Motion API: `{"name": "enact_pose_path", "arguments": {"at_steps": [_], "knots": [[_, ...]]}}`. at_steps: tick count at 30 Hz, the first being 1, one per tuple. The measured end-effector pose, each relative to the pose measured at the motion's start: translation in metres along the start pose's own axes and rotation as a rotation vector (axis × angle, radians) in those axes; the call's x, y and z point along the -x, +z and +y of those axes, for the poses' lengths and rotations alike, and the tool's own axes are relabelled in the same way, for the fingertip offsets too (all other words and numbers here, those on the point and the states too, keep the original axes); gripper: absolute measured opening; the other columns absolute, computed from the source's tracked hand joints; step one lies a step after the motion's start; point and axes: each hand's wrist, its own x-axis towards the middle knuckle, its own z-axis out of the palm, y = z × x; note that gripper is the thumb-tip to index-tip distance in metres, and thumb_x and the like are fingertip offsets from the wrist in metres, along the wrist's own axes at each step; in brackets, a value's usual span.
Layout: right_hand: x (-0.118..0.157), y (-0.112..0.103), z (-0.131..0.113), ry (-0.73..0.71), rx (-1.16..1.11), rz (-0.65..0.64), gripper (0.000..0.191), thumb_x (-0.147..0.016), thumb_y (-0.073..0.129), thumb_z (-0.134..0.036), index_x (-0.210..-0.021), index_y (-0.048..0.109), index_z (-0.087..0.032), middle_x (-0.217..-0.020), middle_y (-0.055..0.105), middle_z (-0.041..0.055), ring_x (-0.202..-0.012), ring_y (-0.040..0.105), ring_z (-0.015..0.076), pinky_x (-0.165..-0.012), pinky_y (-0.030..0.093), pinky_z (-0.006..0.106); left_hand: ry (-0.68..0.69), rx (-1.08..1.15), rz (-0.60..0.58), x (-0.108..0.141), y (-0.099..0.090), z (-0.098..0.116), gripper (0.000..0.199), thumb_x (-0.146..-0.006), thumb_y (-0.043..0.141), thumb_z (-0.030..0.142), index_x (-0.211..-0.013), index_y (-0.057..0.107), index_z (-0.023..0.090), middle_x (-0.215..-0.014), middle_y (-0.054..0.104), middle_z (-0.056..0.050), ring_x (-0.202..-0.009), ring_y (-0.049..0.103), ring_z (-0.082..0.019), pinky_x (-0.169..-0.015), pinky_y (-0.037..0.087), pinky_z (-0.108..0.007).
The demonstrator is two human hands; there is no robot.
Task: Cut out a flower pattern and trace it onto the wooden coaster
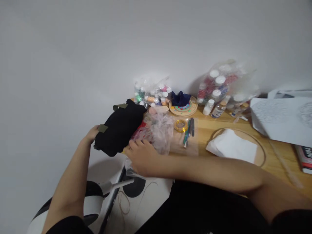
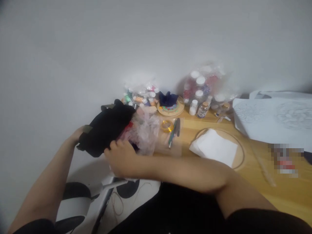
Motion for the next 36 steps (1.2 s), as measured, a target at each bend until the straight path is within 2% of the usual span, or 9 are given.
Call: {"name": "enact_pose_path", "arguments": {"at_steps": [2,5,9,13,17,20,23,31,36], "knots": [[0.044,-0.014,0.000,-0.050,-0.059,-0.012,0.036,-0.087,0.056,-0.036,-0.116,0.063,-0.015,-0.117,0.063,0.0143,-0.102,0.060,0.0269,-0.083,0.050,0.041,0.021,-0.107,0.170,0.011,-0.006,0.009,0.018,-0.067,0.072,0.010,-0.066,0.056,0.017,-0.053,0.051,0.009,-0.058,0.049,-0.011,-0.061,0.039,-0.021],[0.107,-0.030,0.026,0.142,-0.097,-0.125,0.026,-0.090,0.051,-0.029,-0.106,0.067,-0.017,-0.104,0.068,0.0105,-0.098,0.063,0.0254,-0.080,0.051,0.039,0.110,-0.198,0.350,0.033,-0.003,0.030,0.015,-0.074,0.070,0.014,-0.081,0.057,0.019,-0.069,0.053,0.008,-0.079,0.054,-0.012,-0.081,0.040,-0.022],[0.194,-0.033,0.075,0.531,-0.021,0.080,0.030,-0.092,0.043,-0.025,-0.101,0.069,-0.014,-0.099,0.071,0.0128,-0.091,0.066,0.0238,-0.080,0.050,0.037,0.339,-0.347,0.405,0.074,0.042,0.060,0.015,-0.080,0.062,0.020,-0.095,0.062,0.019,-0.090,0.064,0.002,-0.086,0.058,-0.014,-0.081,0.048,-0.028],[0.283,-0.020,0.092,0.770,-0.015,0.347,0.033,-0.093,0.042,-0.033,-0.094,0.070,-0.015,-0.091,0.073,0.0099,-0.082,0.068,0.0225,-0.071,0.051,0.034,0.639,-0.392,0.068,0.116,0.128,0.081,0.016,-0.085,0.057,0.028,-0.095,0.065,0.018,-0.097,0.067,-0.002,-0.084,0.061,-0.014,-0.083,0.051,-0.030],[0.336,-0.009,0.091,0.937,-0.019,0.522,0.032,-0.091,0.046,-0.037,-0.094,0.070,-0.016,-0.090,0.073,0.0080,-0.078,0.068,0.0219,-0.066,0.051,0.034,0.896,-0.349,-0.311,0.156,0.225,0.092,0.016,-0.087,0.053,0.028,-0.093,0.064,0.018,-0.093,0.069,-0.005,-0.087,0.063,-0.017,-0.082,0.052,-0.032],[0.348,-0.008,0.093,0.991,-0.045,0.595,0.030,-0.090,0.048,-0.037,-0.093,0.070,-0.017,-0.089,0.073,0.0073,-0.076,0.067,0.0204,-0.063,0.051,0.032,0.997,-0.385,-0.527,0.179,0.282,0.094,0.016,-0.088,0.053,0.024,-0.096,0.064,0.016,-0.098,0.069,-0.008,-0.092,0.064,-0.020,-0.083,0.052,-0.034],[0.348,-0.011,0.096,0.980,-0.084,0.618,0.026,-0.089,0.050,-0.034,-0.093,0.069,-0.018,-0.086,0.072,0.0065,-0.073,0.067,0.0186,-0.061,0.051,0.030,0.951,-0.489,-0.588,0.194,0.316,0.093,0.017,-0.088,0.054,0.020,-0.100,0.065,0.014,-0.101,0.068,-0.011,-0.096,0.064,-0.022,-0.084,0.052,-0.036],[0.336,-0.020,0.125,0.909,-0.120,0.563,0.028,-0.089,0.052,-0.031,-0.106,0.068,-0.016,-0.091,0.071,0.0087,-0.078,0.066,0.0203,-0.067,0.053,0.033,0.792,-0.507,-0.562,0.202,0.341,0.089,0.020,-0.087,0.060,0.023,-0.105,0.064,0.015,-0.099,0.068,-0.009,-0.095,0.063,-0.024,-0.086,0.049,-0.039],[0.314,-0.032,0.148,0.919,-0.158,0.452,0.040,-0.086,0.054,-0.031,-0.123,0.061,-0.015,-0.113,0.067,0.0122,-0.093,0.065,0.0243,-0.077,0.053,0.038,0.744,-0.549,-0.582,0.199,0.348,0.086,0.031,-0.085,0.064,0.024,-0.114,0.062,0.015,-0.097,0.066,-0.009,-0.092,0.061,-0.025,-0.083,0.049,-0.040]]}}
